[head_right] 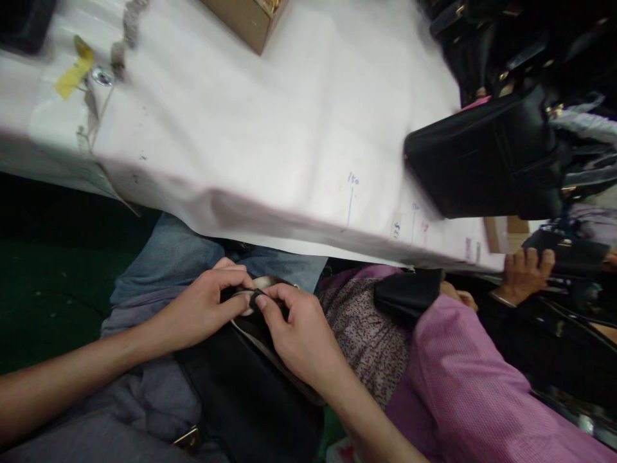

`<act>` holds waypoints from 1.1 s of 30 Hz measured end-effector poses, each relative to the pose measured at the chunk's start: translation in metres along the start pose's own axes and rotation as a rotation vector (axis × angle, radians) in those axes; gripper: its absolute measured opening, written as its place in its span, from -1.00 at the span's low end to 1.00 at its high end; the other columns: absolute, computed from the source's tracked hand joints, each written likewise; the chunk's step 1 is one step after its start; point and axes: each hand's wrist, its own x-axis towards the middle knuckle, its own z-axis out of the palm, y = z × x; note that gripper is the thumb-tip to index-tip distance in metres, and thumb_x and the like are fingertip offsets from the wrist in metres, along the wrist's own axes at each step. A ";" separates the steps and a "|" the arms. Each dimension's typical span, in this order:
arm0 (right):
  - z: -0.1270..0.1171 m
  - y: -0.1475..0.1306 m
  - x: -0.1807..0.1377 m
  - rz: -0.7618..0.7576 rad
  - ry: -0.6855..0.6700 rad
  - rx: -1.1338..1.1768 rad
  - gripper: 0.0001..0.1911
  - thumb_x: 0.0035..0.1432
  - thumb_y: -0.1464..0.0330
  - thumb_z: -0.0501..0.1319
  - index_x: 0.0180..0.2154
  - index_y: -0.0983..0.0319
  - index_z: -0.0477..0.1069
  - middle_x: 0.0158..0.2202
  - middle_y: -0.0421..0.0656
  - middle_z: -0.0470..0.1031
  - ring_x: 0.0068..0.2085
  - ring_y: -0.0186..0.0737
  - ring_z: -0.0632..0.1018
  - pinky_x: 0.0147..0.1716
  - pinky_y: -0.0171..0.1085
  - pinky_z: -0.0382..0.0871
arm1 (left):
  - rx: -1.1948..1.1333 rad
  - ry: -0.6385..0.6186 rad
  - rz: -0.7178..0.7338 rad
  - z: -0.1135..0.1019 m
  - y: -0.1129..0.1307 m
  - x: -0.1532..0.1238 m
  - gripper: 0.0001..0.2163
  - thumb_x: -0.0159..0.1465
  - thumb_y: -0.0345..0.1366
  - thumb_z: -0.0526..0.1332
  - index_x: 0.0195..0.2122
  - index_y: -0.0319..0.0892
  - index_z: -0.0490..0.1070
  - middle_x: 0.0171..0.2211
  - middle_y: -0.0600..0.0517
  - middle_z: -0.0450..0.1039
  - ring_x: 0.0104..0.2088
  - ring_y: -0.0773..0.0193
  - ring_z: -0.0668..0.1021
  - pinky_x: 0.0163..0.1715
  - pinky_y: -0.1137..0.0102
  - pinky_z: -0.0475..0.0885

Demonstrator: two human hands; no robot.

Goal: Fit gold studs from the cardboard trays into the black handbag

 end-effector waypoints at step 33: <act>-0.004 -0.004 0.001 -0.086 -0.017 -0.033 -0.80 0.37 0.35 0.29 -0.11 0.09 0.72 -0.26 -0.30 0.69 -0.23 -0.20 0.58 -0.21 -0.20 0.41 | 0.044 -0.008 0.175 -0.003 -0.009 -0.003 -0.89 0.42 -0.41 0.32 -0.28 -0.12 0.56 -0.28 0.08 0.49 -0.06 0.11 0.46 -0.03 0.18 0.32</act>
